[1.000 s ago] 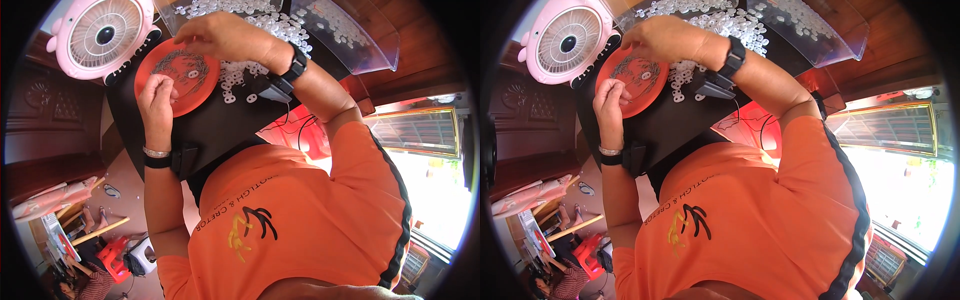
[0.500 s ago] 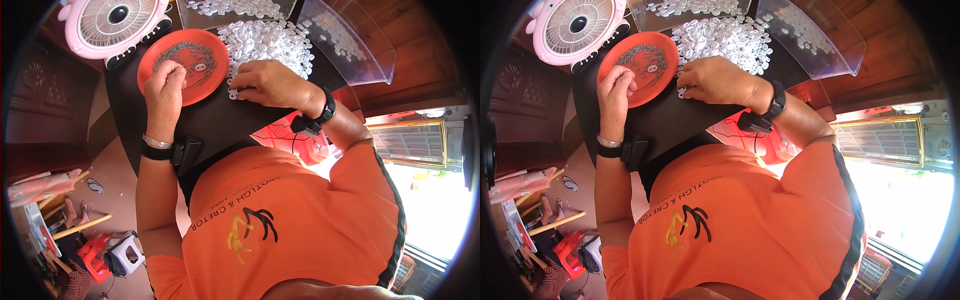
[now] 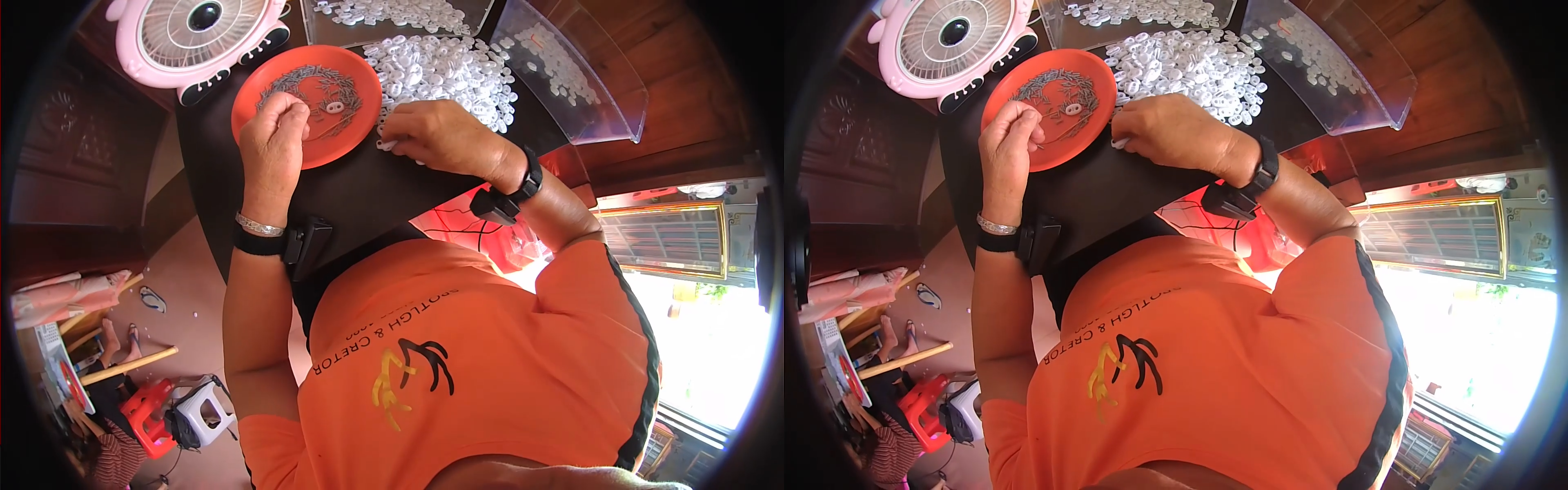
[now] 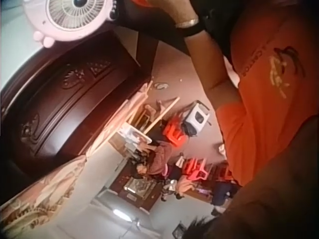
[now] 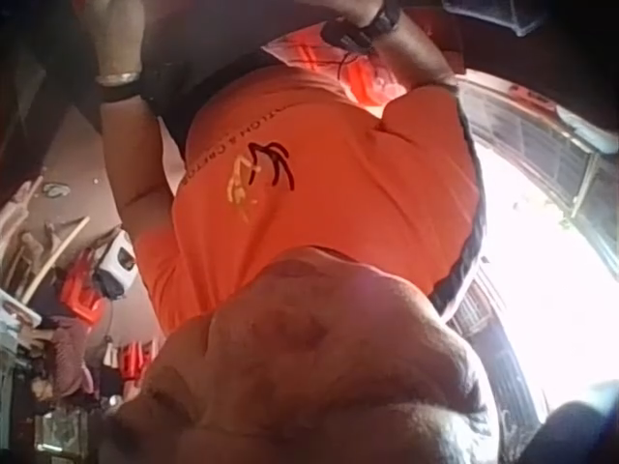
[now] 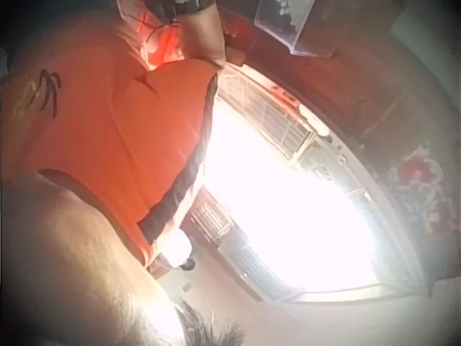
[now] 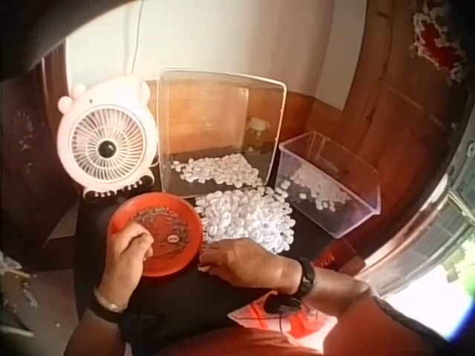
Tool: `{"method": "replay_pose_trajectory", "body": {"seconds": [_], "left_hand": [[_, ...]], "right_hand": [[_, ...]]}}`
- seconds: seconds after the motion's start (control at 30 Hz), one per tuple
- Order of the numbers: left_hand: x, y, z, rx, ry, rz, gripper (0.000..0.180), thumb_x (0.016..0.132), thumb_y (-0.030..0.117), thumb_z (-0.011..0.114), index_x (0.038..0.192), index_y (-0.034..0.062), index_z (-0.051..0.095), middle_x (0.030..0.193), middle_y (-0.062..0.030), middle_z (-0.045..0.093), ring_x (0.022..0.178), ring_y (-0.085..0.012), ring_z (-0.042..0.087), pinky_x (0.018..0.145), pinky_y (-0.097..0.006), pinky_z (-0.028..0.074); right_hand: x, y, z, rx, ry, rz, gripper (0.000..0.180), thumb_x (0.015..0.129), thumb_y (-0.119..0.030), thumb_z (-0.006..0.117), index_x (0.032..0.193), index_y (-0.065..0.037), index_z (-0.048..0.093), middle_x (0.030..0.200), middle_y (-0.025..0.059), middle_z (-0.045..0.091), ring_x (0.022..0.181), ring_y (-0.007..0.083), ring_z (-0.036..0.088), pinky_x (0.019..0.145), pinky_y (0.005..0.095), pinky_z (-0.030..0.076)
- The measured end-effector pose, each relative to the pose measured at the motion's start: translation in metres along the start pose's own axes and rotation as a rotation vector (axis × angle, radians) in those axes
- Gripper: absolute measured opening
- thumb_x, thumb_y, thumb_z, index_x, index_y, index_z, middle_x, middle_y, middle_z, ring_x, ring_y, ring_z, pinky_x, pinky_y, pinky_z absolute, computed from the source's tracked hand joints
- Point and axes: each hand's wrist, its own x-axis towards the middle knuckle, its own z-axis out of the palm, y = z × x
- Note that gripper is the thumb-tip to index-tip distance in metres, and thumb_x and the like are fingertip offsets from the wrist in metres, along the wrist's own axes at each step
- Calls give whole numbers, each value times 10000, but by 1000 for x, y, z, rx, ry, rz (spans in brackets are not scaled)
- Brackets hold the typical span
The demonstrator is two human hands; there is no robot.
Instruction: Manual assembly of small white plastic components by inserting metal pins.
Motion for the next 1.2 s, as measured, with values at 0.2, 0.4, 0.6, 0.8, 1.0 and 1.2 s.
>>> {"method": "replay_pose_trajectory", "body": {"seconds": [0.2,0.4,0.6,0.8,1.0,1.2], "left_hand": [[-1,-1,0,-25,-7,33,124,869,93,552,802,-9,575,631,0,506,599,-66,470,551,-226,389],[0,0,0,-9,-7,2,124,867,90,552,796,-9,575,619,-1,500,591,-63,470,546,-229,391],[1,-1,0,-9,5,5,123,865,87,551,792,-9,576,618,0,502,588,-60,465,539,-228,384],[0,1,-1,-6,-6,-4,124,864,86,552,788,-9,574,621,-1,504,590,-62,467,545,-228,391],[-1,2,-1,-23,-13,-2,122,863,84,550,788,-8,573,623,-4,507,596,-65,477,554,-226,399],[-1,1,-2,-16,-10,-3,123,863,88,547,793,-9,575,623,-2,504,595,-65,476,554,-226,398]], "right_hand": [[-5,11,-16,-267,90,120,117,793,-114,630,902,-73,622,825,75,599,769,272,607,652,359,489],[-4,-1,-4,-146,72,-32,97,784,-138,624,877,-115,642,829,55,589,803,272,608,674,384,505],[3,-4,15,-269,97,-78,159,783,-111,621,941,-104,613,853,67,586,776,269,603,644,367,507],[5,1,20,-302,113,-63,167,796,-103,575,957,-65,588,869,94,597,801,278,611,664,371,513],[3,5,21,-288,159,-61,165,792,-104,608,951,-58,599,803,86,567,761,276,601,638,372,508],[5,1,13,-252,144,-32,134,786,-121,631,912,-80,609,801,76,565,761,272,600,633,372,506]]}}
